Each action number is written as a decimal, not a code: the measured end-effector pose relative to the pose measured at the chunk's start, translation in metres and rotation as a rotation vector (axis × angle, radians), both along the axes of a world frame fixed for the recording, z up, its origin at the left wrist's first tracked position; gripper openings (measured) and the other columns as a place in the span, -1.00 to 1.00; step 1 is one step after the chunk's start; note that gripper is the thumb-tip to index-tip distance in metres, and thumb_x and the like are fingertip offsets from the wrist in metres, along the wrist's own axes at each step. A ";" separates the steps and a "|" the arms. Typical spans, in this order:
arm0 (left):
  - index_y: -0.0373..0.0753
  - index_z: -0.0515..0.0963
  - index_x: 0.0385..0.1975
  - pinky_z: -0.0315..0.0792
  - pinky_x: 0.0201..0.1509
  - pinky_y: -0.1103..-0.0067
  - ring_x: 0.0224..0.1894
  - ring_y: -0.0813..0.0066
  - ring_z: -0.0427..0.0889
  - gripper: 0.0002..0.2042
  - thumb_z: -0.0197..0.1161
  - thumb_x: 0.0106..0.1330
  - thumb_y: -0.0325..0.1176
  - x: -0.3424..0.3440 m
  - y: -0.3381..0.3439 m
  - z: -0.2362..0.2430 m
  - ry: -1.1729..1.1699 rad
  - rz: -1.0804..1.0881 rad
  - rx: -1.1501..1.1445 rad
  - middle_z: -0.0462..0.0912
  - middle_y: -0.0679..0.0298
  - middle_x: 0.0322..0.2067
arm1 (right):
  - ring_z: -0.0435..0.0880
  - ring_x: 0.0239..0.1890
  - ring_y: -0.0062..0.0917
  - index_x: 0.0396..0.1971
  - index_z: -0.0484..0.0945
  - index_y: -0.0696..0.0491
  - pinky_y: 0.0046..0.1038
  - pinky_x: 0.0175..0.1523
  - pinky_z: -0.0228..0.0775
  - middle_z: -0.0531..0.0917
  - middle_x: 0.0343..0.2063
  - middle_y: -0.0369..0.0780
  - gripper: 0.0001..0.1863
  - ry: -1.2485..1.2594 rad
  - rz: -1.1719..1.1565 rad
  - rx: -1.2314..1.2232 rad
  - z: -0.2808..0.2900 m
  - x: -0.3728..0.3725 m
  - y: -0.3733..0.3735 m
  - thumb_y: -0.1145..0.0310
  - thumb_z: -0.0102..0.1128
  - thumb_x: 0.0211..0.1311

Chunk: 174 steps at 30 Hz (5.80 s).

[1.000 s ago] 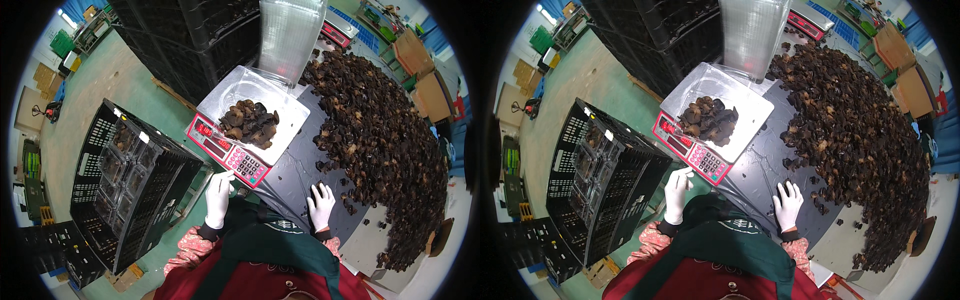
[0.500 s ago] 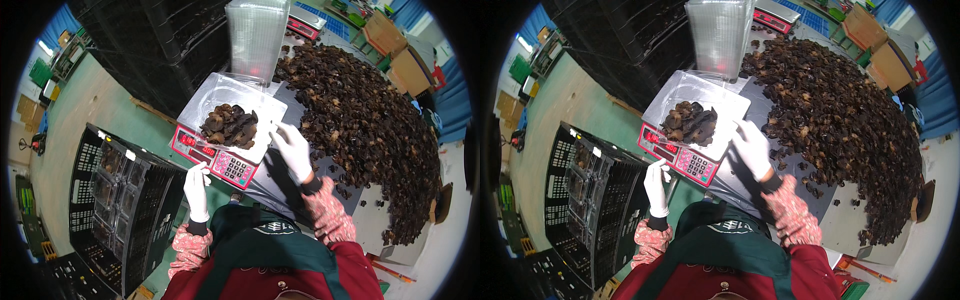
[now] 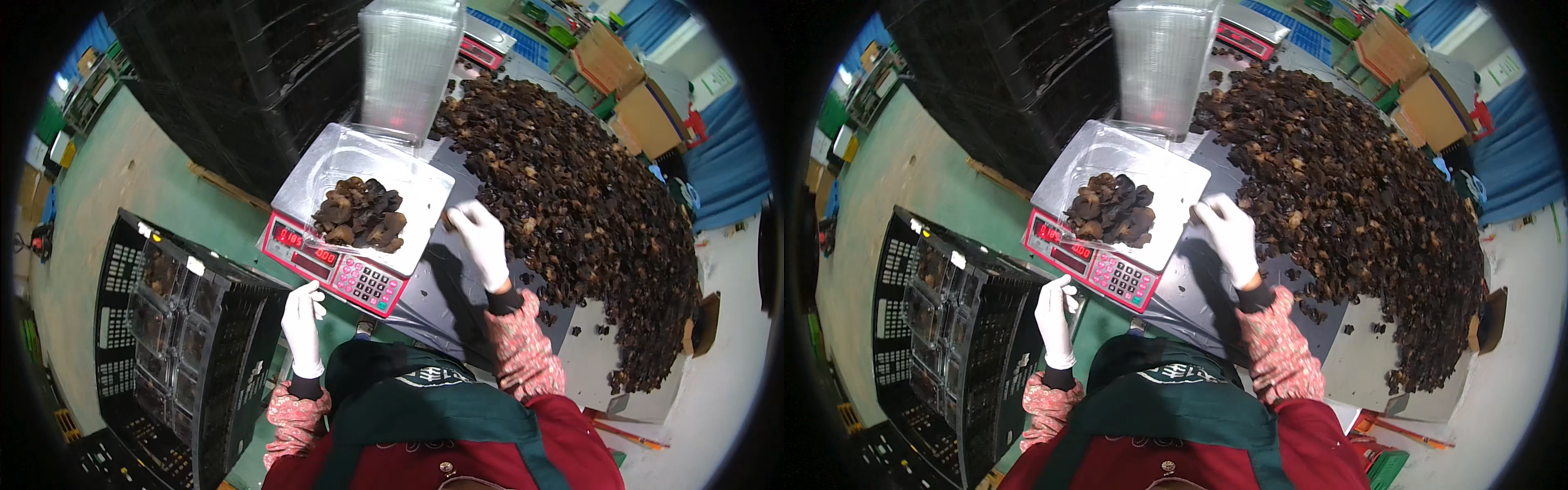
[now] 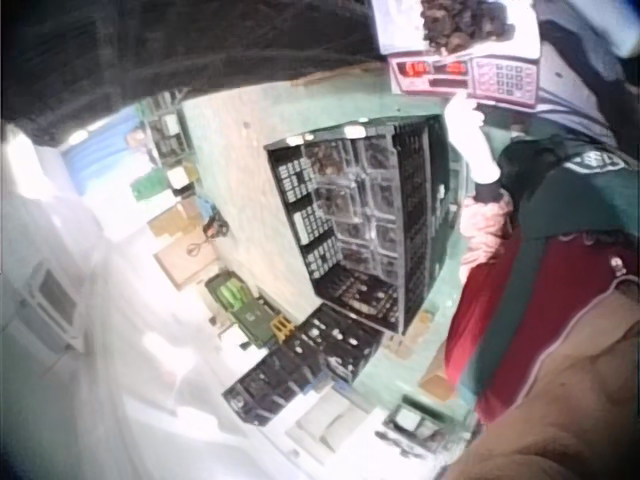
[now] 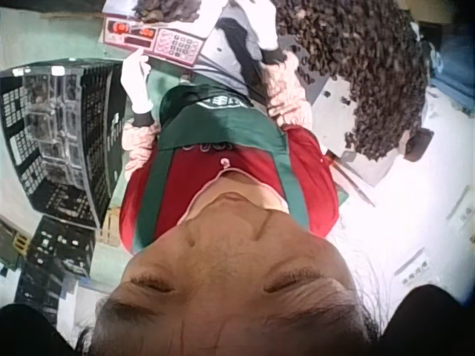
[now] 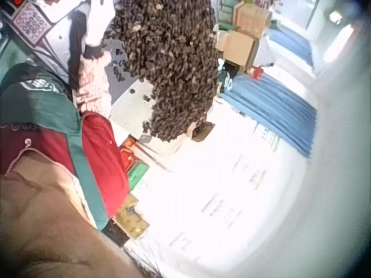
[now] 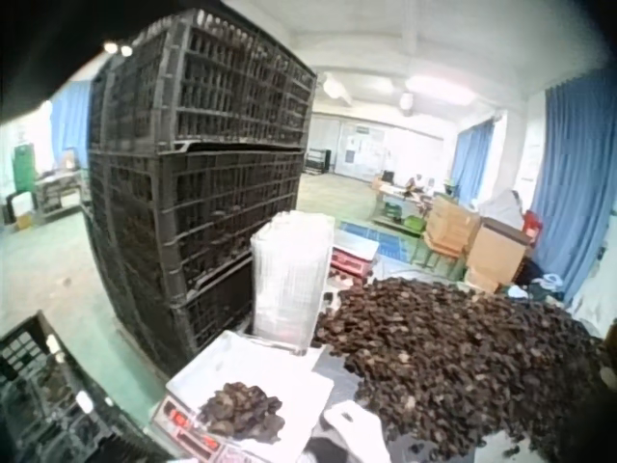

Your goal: The person sorts through a large pile of dried food items on a table, places portions onto a digital scale to measure them, and then puts the weighed portions into plastic containers.

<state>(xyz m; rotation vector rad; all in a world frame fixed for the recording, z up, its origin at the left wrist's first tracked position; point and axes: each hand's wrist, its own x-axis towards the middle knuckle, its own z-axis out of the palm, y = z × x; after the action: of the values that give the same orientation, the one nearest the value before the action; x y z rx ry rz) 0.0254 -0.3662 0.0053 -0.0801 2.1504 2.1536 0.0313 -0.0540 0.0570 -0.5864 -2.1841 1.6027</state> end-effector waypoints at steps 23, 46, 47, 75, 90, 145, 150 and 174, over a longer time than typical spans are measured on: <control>-0.30 0.49 0.06 0.12 -0.61 0.80 -0.67 0.81 0.30 -0.66 -0.17 0.58 -0.24 -0.068 0.008 0.031 0.138 0.240 0.215 0.53 0.38 -0.53 | 0.66 -0.07 -0.13 0.06 0.54 0.16 -0.21 0.04 0.46 0.68 -0.17 0.02 -0.37 -0.077 -0.226 0.749 -0.038 -0.139 0.040 -0.07 0.15 0.21; -0.31 0.19 0.36 0.44 -0.55 0.75 -0.59 0.62 0.57 -0.51 -0.02 0.53 -0.22 -0.049 0.043 0.009 -0.169 -0.238 0.366 0.63 0.20 -0.47 | 0.44 -0.63 -0.77 -0.26 0.56 0.10 -0.68 -0.54 0.20 0.54 -0.59 -0.36 -0.67 -0.294 0.382 -0.496 -0.023 0.022 -0.024 0.12 -0.01 0.47; -0.31 0.18 0.36 0.44 -0.53 0.74 -0.59 0.61 0.57 -0.52 -0.03 0.53 -0.24 -0.045 0.046 0.008 -0.178 -0.205 0.365 0.63 0.19 -0.47 | 0.47 -0.60 -0.77 -0.23 0.56 0.12 -0.67 -0.53 0.24 0.56 -0.56 -0.37 -0.69 -0.181 0.404 -0.495 -0.031 0.023 -0.021 0.16 0.00 0.47; -0.35 0.37 0.26 0.29 0.30 0.43 0.22 0.33 0.42 -0.43 0.13 0.42 -0.04 -0.042 -0.442 0.072 -0.283 0.395 0.066 0.49 0.21 0.18 | 0.67 -0.14 -0.61 0.08 0.57 0.02 -0.51 0.00 0.49 0.70 -0.14 -0.27 -0.62 -0.454 1.103 -0.177 -0.019 0.023 -0.124 0.13 0.06 0.42; -0.36 0.49 0.15 0.25 0.39 0.43 0.31 0.29 0.39 -0.66 -0.15 0.56 -0.39 -0.244 0.094 0.201 1.016 -0.460 -0.396 0.54 0.10 0.15 | 0.54 -0.40 -0.74 -0.17 0.65 0.10 -0.64 -0.25 0.41 0.65 -0.38 -0.37 -0.73 -0.298 -0.188 -0.493 -0.075 0.184 -0.049 0.22 0.10 0.41; -0.24 0.48 0.12 0.34 0.14 0.23 0.02 0.07 0.50 -0.55 0.24 0.20 -0.31 0.016 0.391 -0.041 1.071 -0.706 -0.647 0.55 0.06 -0.02 | 0.39 0.11 -0.22 0.02 0.57 -0.09 -0.21 -0.03 0.35 0.54 0.00 -0.27 -0.53 -0.507 -0.363 0.933 -0.093 0.188 0.172 0.10 0.32 0.09; -0.17 0.57 -0.21 0.25 0.11 0.23 -0.02 0.14 0.45 -0.76 0.30 0.16 -0.25 0.035 0.387 -0.064 1.013 -0.765 -0.766 0.55 0.17 -0.21 | 0.56 -0.09 -0.35 -0.03 0.60 -0.02 -0.26 -0.03 0.33 0.60 -0.07 -0.25 -0.60 -0.268 -0.108 0.906 -0.083 0.194 0.153 0.10 0.20 0.20; -0.30 0.51 -0.05 0.44 -0.30 0.71 -0.34 0.67 0.54 -0.81 0.18 0.38 -0.45 0.044 0.291 -0.042 -0.091 -0.702 0.115 0.62 0.29 -0.23 | 0.61 -0.02 -0.43 0.09 0.39 0.24 -0.37 0.01 0.54 0.53 -0.03 -0.14 -0.61 0.284 -0.084 -0.688 -0.072 0.182 0.132 0.43 0.09 0.31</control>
<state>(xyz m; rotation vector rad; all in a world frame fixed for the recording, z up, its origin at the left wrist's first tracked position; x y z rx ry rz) 0.0692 -0.0748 -0.0368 0.4968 1.6492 1.7955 0.2135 0.0781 -0.0155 -0.5720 -1.3625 2.2274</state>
